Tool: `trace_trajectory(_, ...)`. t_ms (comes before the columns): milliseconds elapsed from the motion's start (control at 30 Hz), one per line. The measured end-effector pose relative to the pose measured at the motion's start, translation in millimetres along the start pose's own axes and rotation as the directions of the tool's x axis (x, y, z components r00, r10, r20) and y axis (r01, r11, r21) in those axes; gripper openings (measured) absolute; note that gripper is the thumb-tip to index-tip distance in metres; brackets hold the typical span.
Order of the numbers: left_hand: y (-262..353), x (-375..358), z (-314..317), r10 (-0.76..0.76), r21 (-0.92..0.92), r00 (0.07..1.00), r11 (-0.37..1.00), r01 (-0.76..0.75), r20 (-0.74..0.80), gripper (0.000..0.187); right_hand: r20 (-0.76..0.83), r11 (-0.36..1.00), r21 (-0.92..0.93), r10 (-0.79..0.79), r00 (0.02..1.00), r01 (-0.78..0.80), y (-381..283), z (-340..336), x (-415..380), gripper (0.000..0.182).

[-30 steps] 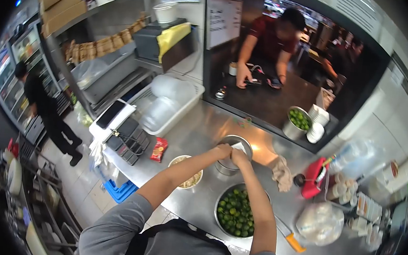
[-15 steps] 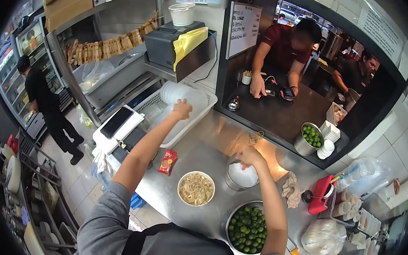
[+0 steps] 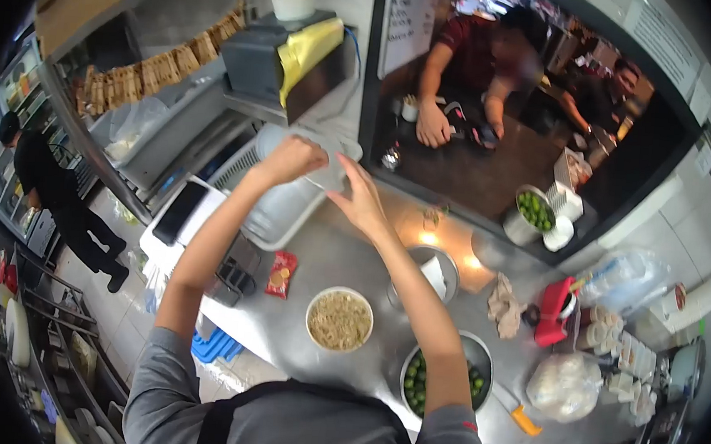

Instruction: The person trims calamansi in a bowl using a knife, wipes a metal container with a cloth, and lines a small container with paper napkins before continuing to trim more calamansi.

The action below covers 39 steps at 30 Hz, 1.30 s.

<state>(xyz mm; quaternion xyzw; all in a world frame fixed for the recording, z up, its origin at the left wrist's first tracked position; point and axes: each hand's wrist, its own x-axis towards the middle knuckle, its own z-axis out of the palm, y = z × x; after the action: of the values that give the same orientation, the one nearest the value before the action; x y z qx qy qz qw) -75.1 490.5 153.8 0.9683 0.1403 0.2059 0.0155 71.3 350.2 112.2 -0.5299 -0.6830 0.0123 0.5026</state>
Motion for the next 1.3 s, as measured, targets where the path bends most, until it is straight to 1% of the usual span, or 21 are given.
trace_trajectory(33,19,-9,-16,0.025,-0.056,0.999,0.998,-0.027,-0.029,0.014,0.032,0.995,0.091,0.03,0.999,-0.033,-6,1,-2,0.05)
trace_trajectory(67,36,-17,-31,0.045,-0.112,0.997,0.992,-0.051,-0.061,0.016,0.09,0.95,0.214,0.215,0.972,-0.23,-19,-3,-5,0.042)
trace_trajectory(133,75,-41,-54,0.012,-0.097,0.934,0.994,-0.05,-0.357,0.023,0.025,0.871,0.397,0.304,0.952,-0.289,-30,-18,-12,0.035)
trace_trajectory(167,90,-56,-57,-0.005,-0.08,0.867,0.996,-0.04,-0.499,0.027,0.023,0.809,0.471,0.386,0.922,-0.351,-33,-27,-25,0.032)
trace_trajectory(200,99,-73,-51,-0.136,-0.254,0.877,0.967,0.016,-0.461,0.029,0.026,0.739,0.543,0.461,0.887,-0.4,-34,-36,-38,0.029)
trace_trajectory(233,108,-95,-43,-0.259,-0.416,0.879,0.906,0.077,-0.401,0.03,-0.002,0.756,0.508,0.481,0.877,-0.413,-34,-38,-57,0.026)
trace_trajectory(267,117,-117,-33,-0.369,-0.56,0.872,0.817,0.139,-0.321,0.032,0.097,0.676,0.501,0.576,0.811,-0.54,-23,-38,-85,0.025)
trace_trajectory(300,125,-140,-10,-0.474,-0.722,0.86,0.661,0.205,-0.191,0.031,0.195,0.582,0.48,0.658,0.727,-0.656,-13,-35,-116,0.024)
trace_trajectory(333,130,-161,19,-0.547,-0.841,0.836,0.473,0.263,-0.046,0.03,0.148,0.663,0.355,0.656,0.74,-0.659,-17,-30,-142,0.022)
trace_trajectory(400,147,-194,66,-0.61,-0.897,0.762,0.186,0.401,0.215,0.033,0.028,0.774,0.116,0.623,0.781,-0.622,-24,-18,-186,0.021)
trace_trajectory(467,178,-210,91,-0.68,-0.887,0.642,-0.027,0.461,0.354,0.037,-0.059,0.836,-0.048,0.543,0.837,-0.546,-26,-1,-217,0.023)
trace_trajectory(533,195,-217,112,-0.704,-0.881,0.571,-0.171,0.441,0.423,0.039,-0.087,0.876,-0.158,0.447,0.89,-0.455,-28,14,-238,0.028)
trace_trajectory(567,201,-220,123,-0.71,-0.871,0.533,-0.244,0.426,0.459,0.039,-0.09,0.861,-0.203,0.459,0.884,-0.467,-36,18,-240,0.03)
trace_trajectory(667,210,-219,156,-0.822,-0.93,0.492,-0.115,0.35,0.287,0.039,-0.122,0.821,-0.283,0.482,0.868,-0.495,-53,28,-239,0.037)
trace_trajectory(733,222,-214,154,-0.858,-0.893,0.497,0.114,0.436,0.133,0.035,-0.173,0.814,-0.27,0.485,0.857,-0.515,-54,35,-239,0.041)
trace_trajectory(800,229,-212,158,-0.85,-0.799,0.523,0.358,0.483,-0.065,0.033,-0.177,0.783,-0.361,0.476,0.862,-0.507,-54,45,-237,0.042)
trace_trajectory(833,228,-213,163,-0.844,-0.751,0.528,0.41,0.517,-0.098,0.033,-0.177,0.765,-0.405,0.472,0.864,-0.5,-52,48,-236,0.042)
trace_trajectory(933,226,-215,172,-0.867,-0.758,0.475,0.41,0.507,-0.152,0.037,-0.256,0.785,-0.408,0.392,0.884,-0.466,-48,48,-235,0.036)
trace_trajectory(1033,215,-214,172,-0.872,-0.719,0.471,0.411,0.561,-0.131,0.042,-0.317,0.823,-0.031,0.53,0.787,-0.567,-30,53,-241,0.021)
trace_trajectory(1133,191,-205,165,-0.911,-0.853,0.411,0.186,0.487,0.037,0.048,-0.081,0.606,0.34,0.781,0.619,-0.719,-6,50,-240,0.018)
trace_trajectory(1300,172,-200,171,-0.865,-0.842,0.483,0.154,0.517,0.139,0.049,0.06,0.547,0.401,0.785,0.617,-0.735,7,50,-241,0.018)
